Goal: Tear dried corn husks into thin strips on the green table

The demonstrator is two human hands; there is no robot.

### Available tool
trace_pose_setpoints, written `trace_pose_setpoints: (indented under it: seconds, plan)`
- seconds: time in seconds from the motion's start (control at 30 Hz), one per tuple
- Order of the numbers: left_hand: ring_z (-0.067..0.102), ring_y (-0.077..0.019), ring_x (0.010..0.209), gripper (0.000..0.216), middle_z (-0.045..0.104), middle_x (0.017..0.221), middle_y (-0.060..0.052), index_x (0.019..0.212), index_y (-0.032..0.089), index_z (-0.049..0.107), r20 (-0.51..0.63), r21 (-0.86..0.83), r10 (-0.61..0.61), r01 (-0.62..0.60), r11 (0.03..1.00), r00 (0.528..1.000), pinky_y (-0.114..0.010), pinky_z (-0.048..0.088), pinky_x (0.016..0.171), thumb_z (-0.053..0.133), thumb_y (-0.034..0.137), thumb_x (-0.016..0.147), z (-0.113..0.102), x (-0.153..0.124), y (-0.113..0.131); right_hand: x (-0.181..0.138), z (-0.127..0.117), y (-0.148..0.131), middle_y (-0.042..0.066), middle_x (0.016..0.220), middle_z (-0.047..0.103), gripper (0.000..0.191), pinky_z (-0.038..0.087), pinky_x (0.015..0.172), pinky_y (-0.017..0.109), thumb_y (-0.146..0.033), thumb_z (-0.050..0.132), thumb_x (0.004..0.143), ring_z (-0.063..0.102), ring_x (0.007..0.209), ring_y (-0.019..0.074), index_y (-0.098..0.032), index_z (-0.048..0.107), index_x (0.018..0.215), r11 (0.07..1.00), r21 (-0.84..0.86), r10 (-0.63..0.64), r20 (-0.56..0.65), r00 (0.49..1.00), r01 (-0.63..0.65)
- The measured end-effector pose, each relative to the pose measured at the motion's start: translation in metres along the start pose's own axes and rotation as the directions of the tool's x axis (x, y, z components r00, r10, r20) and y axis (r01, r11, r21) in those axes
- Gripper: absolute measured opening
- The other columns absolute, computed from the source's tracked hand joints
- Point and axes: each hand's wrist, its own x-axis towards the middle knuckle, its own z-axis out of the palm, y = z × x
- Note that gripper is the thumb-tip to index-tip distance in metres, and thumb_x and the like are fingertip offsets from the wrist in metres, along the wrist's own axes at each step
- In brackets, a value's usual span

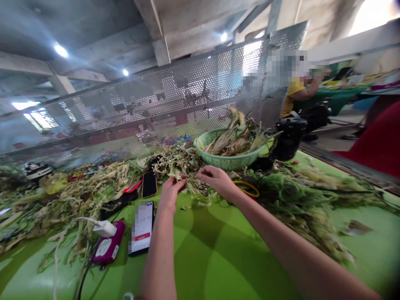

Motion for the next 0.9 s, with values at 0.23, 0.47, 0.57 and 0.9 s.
trace_pose_setpoints:
  seconds: [0.23,0.47,0.57,0.9]
  plan:
    - [0.063,-0.0138,0.073,0.031,0.069,0.081,-0.003,0.086,0.015,0.067,0.116,0.070,-0.015,0.007,0.998,0.993,-0.029,0.048,0.080,0.077,0.027,0.059,0.006,-0.006,0.003,-0.002,0.012,0.006,-0.003,0.064,0.057,0.025,0.045,0.052,0.024,-0.034,0.066,0.068,0.053,0.052,0.0115,-0.016,0.057,0.083,0.941,0.274,0.145,0.199,0.969,-0.197]
    - [0.059,-0.0134,0.061,0.032,0.066,0.073,-0.003,0.083,0.015,0.067,0.060,0.186,-0.065,0.053,0.981,0.996,-0.028,0.048,0.066,0.073,0.041,0.064,0.007,-0.008,0.006,0.002,0.010,0.016,-0.001,0.064,0.060,0.022,0.037,0.054,0.021,-0.036,0.063,0.071,0.049,0.058,0.0108,-0.014,0.064,0.076,0.999,0.040,0.016,0.103,0.995,-0.020]
    - [0.058,-0.0134,0.061,0.031,0.064,0.071,-0.003,0.078,0.015,0.066,0.050,0.183,-0.050,0.040,0.982,0.998,-0.027,0.047,0.065,0.073,0.042,0.064,0.008,-0.006,0.003,0.001,0.011,0.013,-0.002,0.063,0.060,0.018,0.035,0.054,0.021,-0.032,0.061,0.074,0.048,0.058,0.0106,-0.015,0.066,0.073,0.995,-0.094,-0.015,0.101,0.995,0.025]
    - [0.055,-0.0154,0.060,0.024,0.061,0.065,-0.002,0.072,0.017,0.062,0.139,0.362,0.040,-0.088,0.928,0.989,-0.028,0.043,0.063,0.067,0.040,0.069,0.009,-0.004,0.001,0.000,-0.010,-0.005,0.007,0.112,0.059,0.036,0.048,0.074,0.029,-0.032,0.067,0.073,0.058,0.080,0.0166,-0.024,0.066,0.109,0.965,-0.209,-0.169,-0.038,0.985,0.158]
